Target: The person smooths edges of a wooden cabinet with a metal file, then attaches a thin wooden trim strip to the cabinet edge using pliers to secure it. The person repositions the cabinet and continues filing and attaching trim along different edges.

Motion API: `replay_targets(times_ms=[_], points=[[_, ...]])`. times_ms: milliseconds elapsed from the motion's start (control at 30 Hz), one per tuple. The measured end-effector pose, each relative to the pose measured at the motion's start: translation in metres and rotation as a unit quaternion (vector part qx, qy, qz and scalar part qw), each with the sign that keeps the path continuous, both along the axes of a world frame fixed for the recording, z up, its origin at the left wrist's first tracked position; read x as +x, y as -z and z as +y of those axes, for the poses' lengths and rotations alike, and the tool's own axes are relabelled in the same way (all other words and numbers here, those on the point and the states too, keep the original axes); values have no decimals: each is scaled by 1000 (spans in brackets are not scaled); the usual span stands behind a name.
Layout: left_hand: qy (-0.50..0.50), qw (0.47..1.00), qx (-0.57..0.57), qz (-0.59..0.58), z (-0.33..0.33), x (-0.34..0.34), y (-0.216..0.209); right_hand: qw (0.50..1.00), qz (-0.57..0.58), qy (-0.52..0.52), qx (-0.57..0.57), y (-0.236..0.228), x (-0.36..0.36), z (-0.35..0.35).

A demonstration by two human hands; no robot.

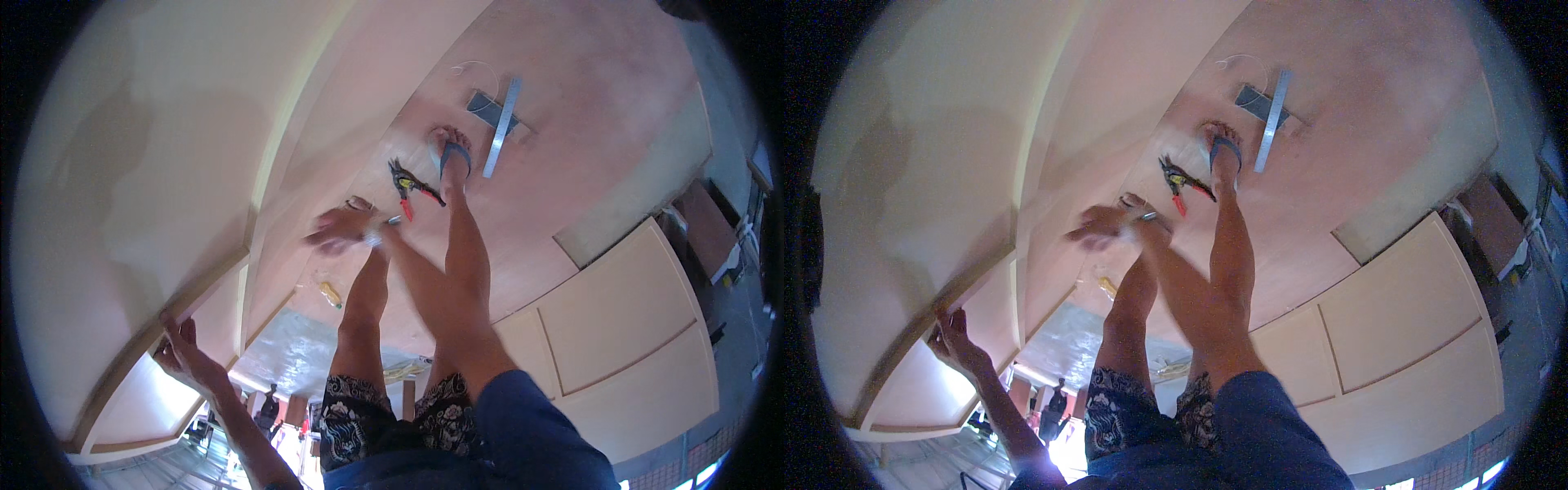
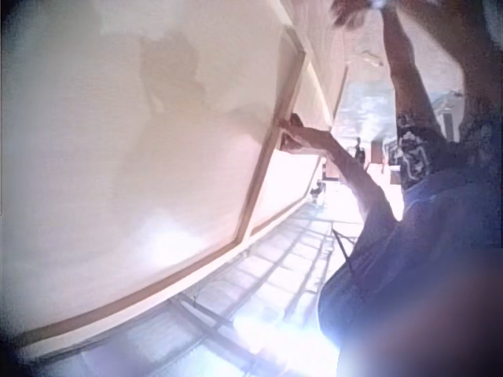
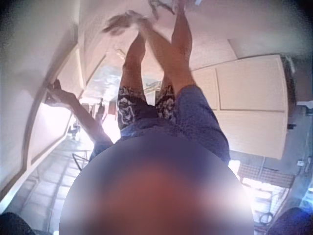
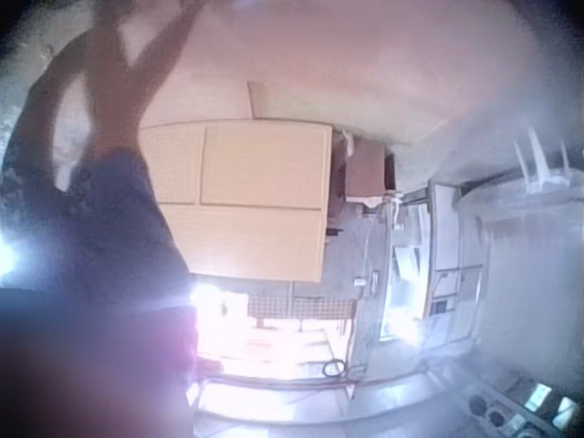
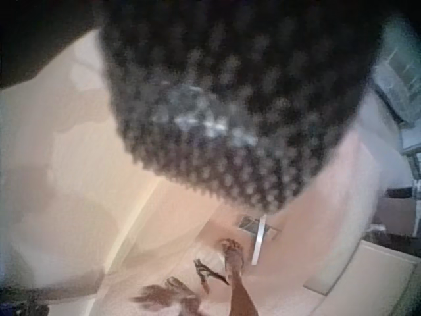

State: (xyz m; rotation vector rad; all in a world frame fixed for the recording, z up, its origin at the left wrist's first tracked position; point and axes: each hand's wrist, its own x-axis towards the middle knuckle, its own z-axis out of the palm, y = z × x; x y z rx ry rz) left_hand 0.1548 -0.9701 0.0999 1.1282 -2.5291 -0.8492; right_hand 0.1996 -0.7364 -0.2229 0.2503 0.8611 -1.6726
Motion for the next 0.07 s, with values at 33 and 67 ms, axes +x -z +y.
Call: replay_targets(times_ms=[33, 67], points=[[15, 1000, 0, 13, -2, -1, 4, 997, -53, 48, 23, 24, 9, 45], [-7, 1000, -17, -7, -5, -2, 7, 987, -84, 134, 16, 44, 16, 90]])
